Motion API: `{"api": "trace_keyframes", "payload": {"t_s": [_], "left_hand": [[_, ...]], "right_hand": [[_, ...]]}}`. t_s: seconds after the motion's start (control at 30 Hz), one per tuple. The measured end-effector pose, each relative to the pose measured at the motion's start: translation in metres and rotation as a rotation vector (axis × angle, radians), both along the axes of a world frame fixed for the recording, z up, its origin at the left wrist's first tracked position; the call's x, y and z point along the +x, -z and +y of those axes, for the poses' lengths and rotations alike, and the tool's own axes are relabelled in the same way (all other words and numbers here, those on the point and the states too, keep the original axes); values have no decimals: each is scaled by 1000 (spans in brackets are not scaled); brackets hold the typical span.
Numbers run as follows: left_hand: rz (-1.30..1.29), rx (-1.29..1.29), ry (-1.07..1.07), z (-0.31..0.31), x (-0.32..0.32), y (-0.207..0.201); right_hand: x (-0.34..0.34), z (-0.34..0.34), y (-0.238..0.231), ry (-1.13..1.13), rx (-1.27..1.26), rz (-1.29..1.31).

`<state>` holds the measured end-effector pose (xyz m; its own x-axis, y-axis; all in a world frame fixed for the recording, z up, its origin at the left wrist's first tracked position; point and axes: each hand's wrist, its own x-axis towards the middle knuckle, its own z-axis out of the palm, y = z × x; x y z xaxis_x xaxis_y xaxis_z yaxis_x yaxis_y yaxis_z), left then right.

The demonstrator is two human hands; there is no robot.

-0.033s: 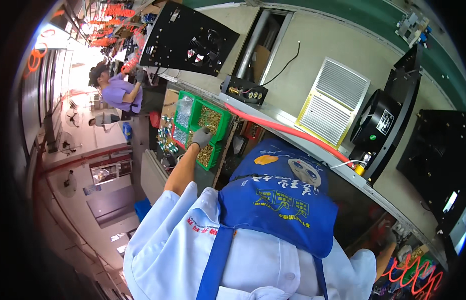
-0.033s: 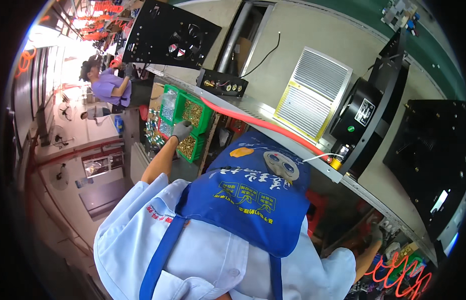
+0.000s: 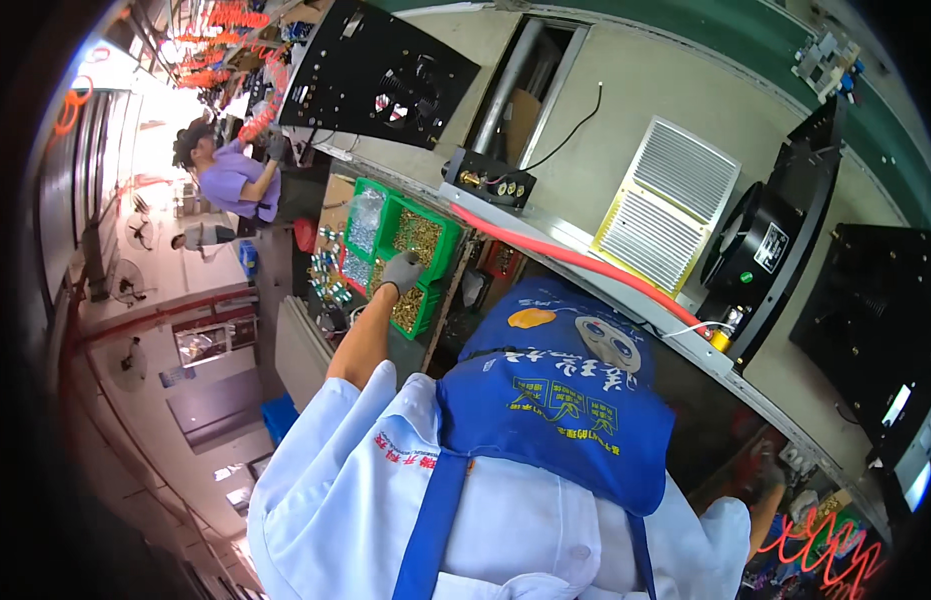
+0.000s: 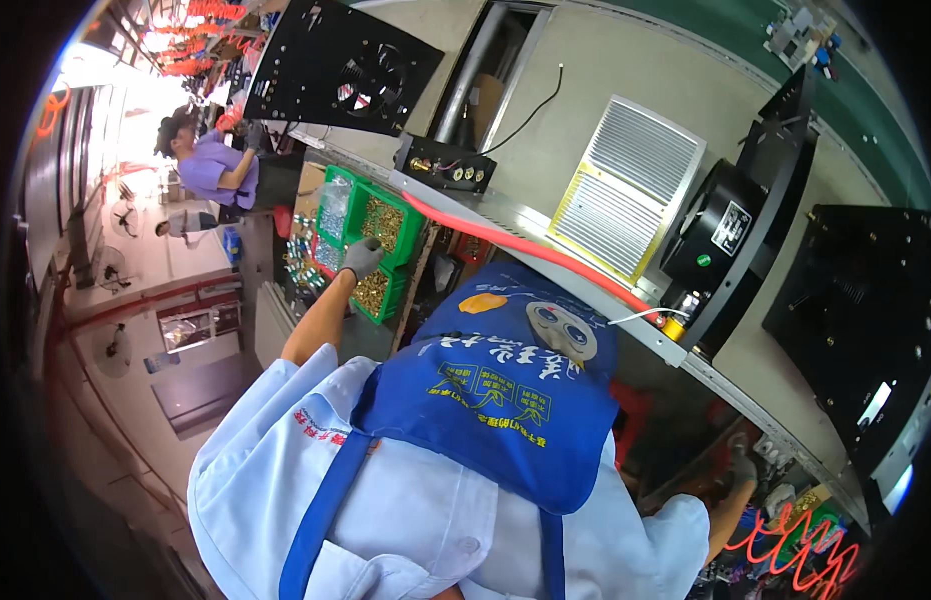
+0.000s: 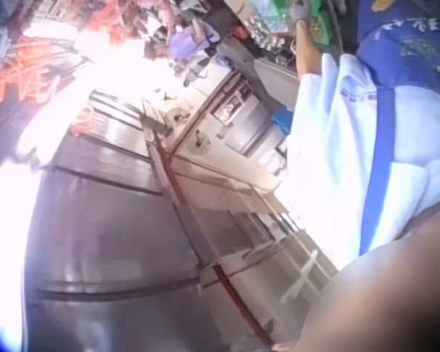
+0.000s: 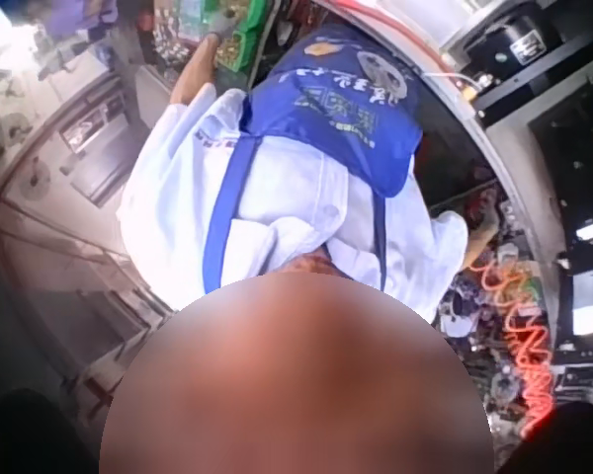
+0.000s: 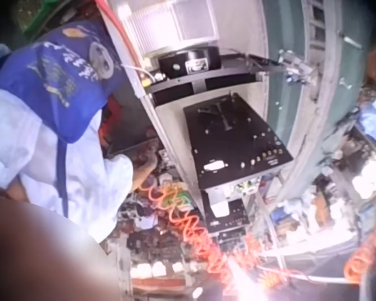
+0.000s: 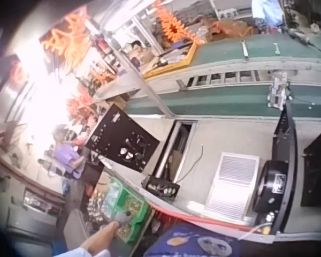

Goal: The person assembles an electronic device on a workbench. They place a metal heatsink onto a circuit board, secure it with screws using a power drill, and connect a blue wire to a terminal. The person handles various small components from green trays and uses a power tool to fasten parts together.

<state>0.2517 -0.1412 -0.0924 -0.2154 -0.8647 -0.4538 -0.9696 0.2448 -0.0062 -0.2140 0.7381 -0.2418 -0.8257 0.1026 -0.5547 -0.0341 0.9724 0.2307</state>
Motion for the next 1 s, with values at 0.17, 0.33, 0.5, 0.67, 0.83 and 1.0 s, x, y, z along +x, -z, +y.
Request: {"api": "trace_keyframes", "payload": {"t_s": [0.17,0.33,0.5,0.67,0.83,1.0], "left_hand": [[49,42,-6,-21,25,36],[131,63,217,-54,30,79],[167,74,231,-55,18,91],[324,49,223,-57,32,105],[449,39,239,-65,45,117],[502,-33,216,-58,42,115]], "right_hand": [[68,-66,-8,-3,-132,-373],[145,-134,-6,77,-228,-659],[196,-240,-10,83,-381,-505],[234,-346,-81,34,-463,-289],[257,-422,-143,149,-529,-245],[279,-435,-146,80,-583,-160]]}}
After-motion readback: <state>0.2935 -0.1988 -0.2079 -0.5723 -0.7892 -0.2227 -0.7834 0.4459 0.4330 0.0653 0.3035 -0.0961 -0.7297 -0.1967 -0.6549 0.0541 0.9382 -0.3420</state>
